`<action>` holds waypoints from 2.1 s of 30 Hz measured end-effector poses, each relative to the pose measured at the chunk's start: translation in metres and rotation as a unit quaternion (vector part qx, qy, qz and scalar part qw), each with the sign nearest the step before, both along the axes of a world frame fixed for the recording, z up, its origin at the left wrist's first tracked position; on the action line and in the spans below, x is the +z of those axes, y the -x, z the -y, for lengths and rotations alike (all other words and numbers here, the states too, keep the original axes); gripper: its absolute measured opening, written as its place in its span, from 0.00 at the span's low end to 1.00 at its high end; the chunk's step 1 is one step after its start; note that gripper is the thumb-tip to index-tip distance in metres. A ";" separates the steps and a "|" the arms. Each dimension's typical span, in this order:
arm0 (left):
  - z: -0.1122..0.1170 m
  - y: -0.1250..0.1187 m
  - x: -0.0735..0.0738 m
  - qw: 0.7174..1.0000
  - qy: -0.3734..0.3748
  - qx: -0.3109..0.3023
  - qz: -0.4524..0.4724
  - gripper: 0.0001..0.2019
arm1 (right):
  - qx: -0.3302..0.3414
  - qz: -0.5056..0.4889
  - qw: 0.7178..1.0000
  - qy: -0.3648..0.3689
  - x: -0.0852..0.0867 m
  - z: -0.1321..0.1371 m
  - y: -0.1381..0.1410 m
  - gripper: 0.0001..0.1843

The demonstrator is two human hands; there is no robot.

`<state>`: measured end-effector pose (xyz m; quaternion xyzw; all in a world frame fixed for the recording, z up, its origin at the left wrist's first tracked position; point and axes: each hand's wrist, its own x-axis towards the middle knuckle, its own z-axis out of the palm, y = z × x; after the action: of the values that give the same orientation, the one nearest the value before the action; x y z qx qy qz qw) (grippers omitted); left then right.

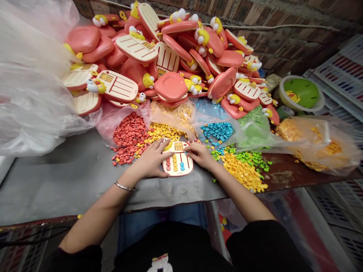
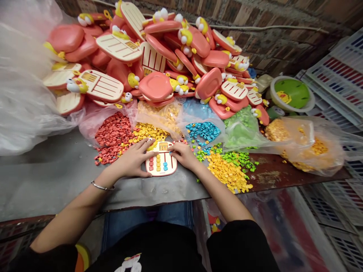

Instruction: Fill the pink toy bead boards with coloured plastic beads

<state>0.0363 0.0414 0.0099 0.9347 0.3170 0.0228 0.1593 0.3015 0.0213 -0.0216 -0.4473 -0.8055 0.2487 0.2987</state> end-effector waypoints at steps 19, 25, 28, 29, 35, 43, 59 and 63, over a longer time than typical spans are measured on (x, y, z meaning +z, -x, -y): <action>-0.002 0.002 -0.005 1.000 -0.014 -0.006 0.012 0.38 | -0.003 0.175 0.983 -0.050 0.016 0.026 0.039 0.10; -0.002 0.001 -0.003 1.000 -0.004 -0.001 0.012 0.39 | -0.146 0.114 0.982 -0.049 0.028 0.014 -0.024 0.13; -0.002 0.001 -0.002 1.000 -0.001 -0.001 0.006 0.39 | -0.295 0.226 0.926 -0.073 0.015 -0.004 -0.065 0.09; -0.002 0.000 -0.002 1.000 -0.001 0.000 0.005 0.39 | -0.303 0.262 0.914 -0.062 0.010 -0.009 -0.073 0.08; -0.001 0.001 -0.003 1.000 0.001 0.003 0.006 0.39 | -0.278 0.199 0.934 -0.099 0.010 -0.004 -0.068 0.13; -0.002 0.002 -0.005 1.000 -0.007 -0.005 0.012 0.38 | -0.059 0.116 0.984 -0.119 0.014 -0.005 0.005 0.13; 0.000 -0.001 -0.001 1.000 -0.005 0.006 -0.004 0.39 | 0.059 0.071 0.992 -0.088 0.004 -0.007 0.000 0.10; 0.000 -0.002 -0.001 1.000 -0.007 0.000 -0.001 0.39 | 0.033 0.001 0.997 -0.075 -0.001 -0.005 0.008 0.09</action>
<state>0.0380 0.0417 0.0091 0.9357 0.3174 0.0245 0.1520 0.2937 0.0259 -0.0229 -0.3970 -0.8367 0.1966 0.3220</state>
